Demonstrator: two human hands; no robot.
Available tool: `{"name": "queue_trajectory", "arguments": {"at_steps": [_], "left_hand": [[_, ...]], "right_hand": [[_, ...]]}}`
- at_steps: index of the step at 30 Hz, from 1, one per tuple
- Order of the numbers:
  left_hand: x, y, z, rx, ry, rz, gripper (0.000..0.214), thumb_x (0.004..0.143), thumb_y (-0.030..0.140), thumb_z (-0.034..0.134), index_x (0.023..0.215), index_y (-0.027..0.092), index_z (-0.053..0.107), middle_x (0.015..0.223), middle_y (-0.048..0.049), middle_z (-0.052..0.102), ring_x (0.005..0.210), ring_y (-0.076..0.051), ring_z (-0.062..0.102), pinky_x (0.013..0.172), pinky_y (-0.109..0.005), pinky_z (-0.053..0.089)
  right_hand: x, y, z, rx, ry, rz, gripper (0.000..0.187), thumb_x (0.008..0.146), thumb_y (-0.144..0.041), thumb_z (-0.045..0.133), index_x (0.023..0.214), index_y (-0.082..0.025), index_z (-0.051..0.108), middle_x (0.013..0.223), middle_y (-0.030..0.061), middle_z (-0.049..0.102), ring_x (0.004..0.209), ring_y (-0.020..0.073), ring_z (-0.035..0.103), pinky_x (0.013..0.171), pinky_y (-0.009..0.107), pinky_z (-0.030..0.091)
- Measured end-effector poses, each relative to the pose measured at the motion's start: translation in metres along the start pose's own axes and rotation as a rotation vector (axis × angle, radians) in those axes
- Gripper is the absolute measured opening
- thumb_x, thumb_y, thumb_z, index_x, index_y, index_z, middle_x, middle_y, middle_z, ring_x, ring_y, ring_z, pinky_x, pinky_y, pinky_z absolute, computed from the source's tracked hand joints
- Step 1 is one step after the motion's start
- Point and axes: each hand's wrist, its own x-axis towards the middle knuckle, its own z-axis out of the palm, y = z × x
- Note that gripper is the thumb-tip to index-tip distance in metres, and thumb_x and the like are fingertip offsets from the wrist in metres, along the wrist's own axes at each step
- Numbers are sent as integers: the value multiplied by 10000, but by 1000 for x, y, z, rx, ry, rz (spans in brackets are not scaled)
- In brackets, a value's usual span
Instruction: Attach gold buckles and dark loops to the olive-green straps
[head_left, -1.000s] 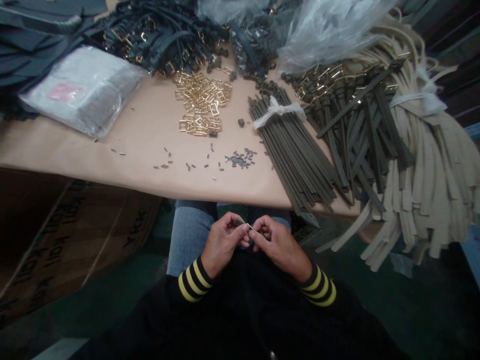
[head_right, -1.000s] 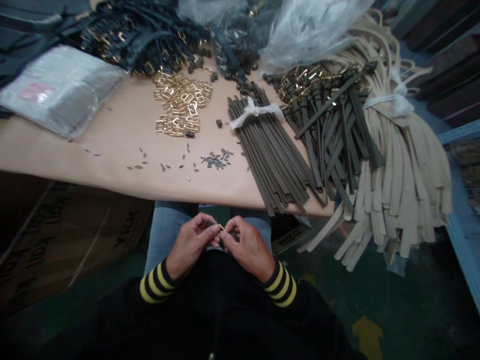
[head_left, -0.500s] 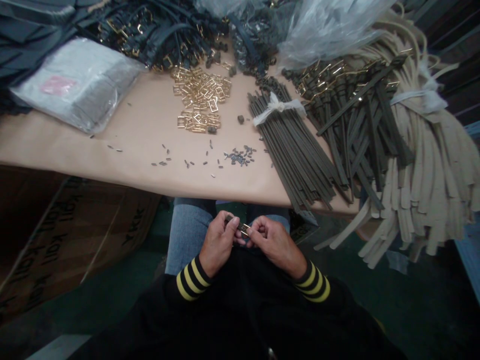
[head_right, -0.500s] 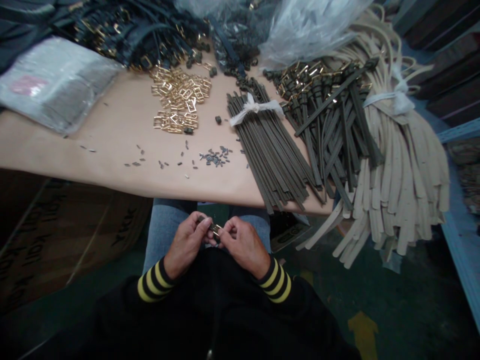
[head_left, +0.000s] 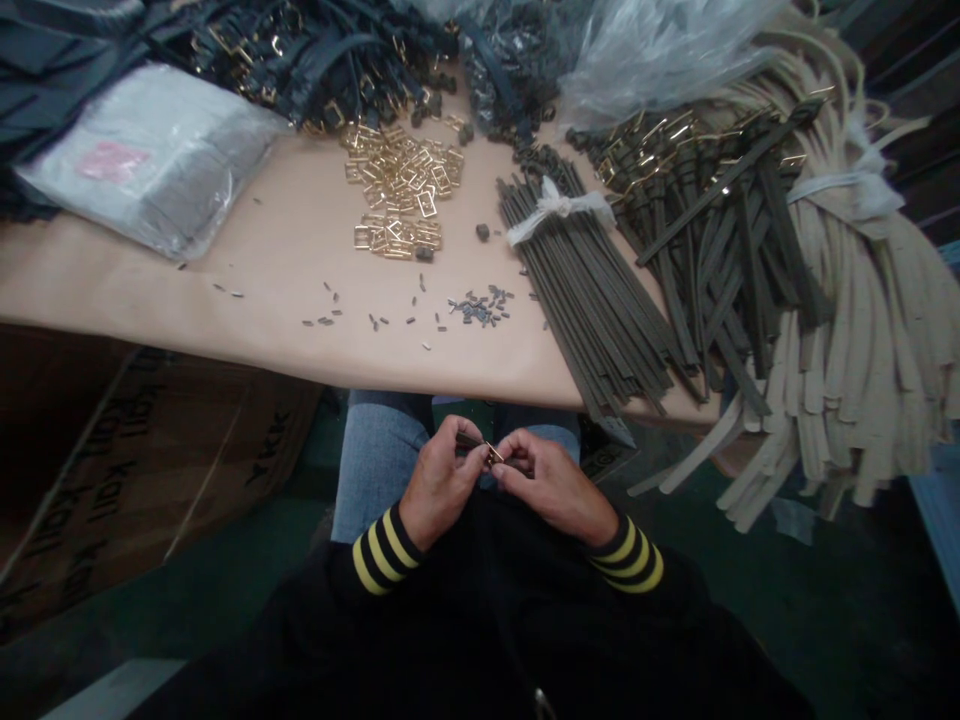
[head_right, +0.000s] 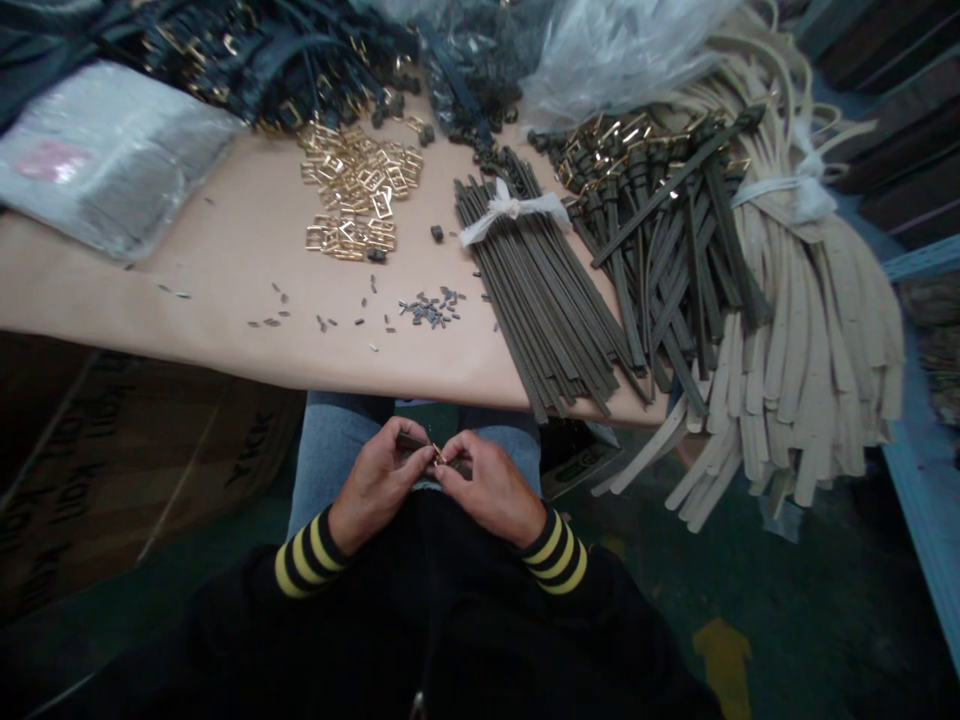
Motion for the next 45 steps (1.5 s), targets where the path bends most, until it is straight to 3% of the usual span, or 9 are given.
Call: {"name": "queue_trajectory", "arguments": {"at_steps": [3, 7, 16, 18, 21, 24, 27, 37, 45], "left_hand": [[2, -1, -3, -75, -52, -16, 86, 714, 191, 488, 745, 167, 412, 620, 41, 482, 547, -91, 512, 529, -225, 439], [2, -1, -2, -78, -61, -12, 90, 718, 200, 487, 748, 169, 408, 619, 40, 478, 545, -94, 503, 530, -230, 436], [-5, 1, 0, 218, 39, 214, 47, 739, 180, 466, 771, 163, 496, 799, -30, 469, 733, -137, 492, 653, -267, 441], [-5, 6, -5, 198, 10, 173, 138, 754, 219, 467, 866, 164, 526, 787, -29, 487, 697, -129, 499, 650, -268, 445], [-4, 13, -14, -52, -196, -20, 281, 789, 329, 424, 968, 147, 541, 667, -6, 498, 580, -106, 507, 586, -258, 465], [-3, 16, -24, -351, -377, -159, 357, 750, 412, 475, 930, 122, 579, 649, -9, 509, 549, -94, 513, 557, -257, 488], [-2, 16, -29, -396, -479, -192, 341, 676, 401, 581, 876, 125, 593, 598, 6, 529, 499, -88, 527, 503, -232, 482], [-3, 18, -28, -276, -505, -224, 188, 651, 301, 612, 667, 122, 554, 620, 20, 532, 531, -66, 511, 543, -205, 464], [-3, 11, -28, -257, -390, -282, 106, 626, 199, 611, 653, 120, 546, 556, 25, 556, 541, -73, 529, 571, -200, 412]], "right_hand": [[-1, 2, -1, 203, -107, 31, 89, 731, -177, 446, 817, -156, 447, 686, 13, 565, 618, 107, 567, 560, 235, 462], [2, 5, 1, 325, -55, 69, 132, 712, -218, 515, 771, -169, 408, 628, -25, 548, 516, 78, 553, 494, 202, 449], [7, 6, 2, 237, 0, 131, 136, 705, -261, 528, 719, -142, 463, 524, -55, 486, 415, 44, 449, 397, 157, 341], [7, 5, -1, 245, 20, 129, 139, 701, -262, 534, 718, -139, 472, 528, -53, 486, 398, 31, 393, 374, 150, 284], [6, 4, -5, 318, 5, 144, 170, 684, -281, 557, 727, -136, 479, 558, -42, 502, 392, 22, 349, 356, 147, 229], [4, 5, -10, 410, -95, 175, 204, 675, -311, 571, 722, -139, 472, 549, -47, 504, 363, 10, 301, 337, 143, 182], [3, 6, -11, 458, -184, 193, 215, 670, -320, 580, 726, -137, 482, 533, -51, 507, 347, 5, 281, 333, 141, 163], [4, 12, 0, 436, -251, 185, 262, 621, -359, 594, 701, -136, 484, 493, -66, 468, 354, 18, 278, 340, 154, 161], [4, 11, 3, 378, -207, 193, 239, 614, -347, 576, 680, -145, 466, 496, -64, 454, 387, 33, 312, 369, 165, 183]]}}
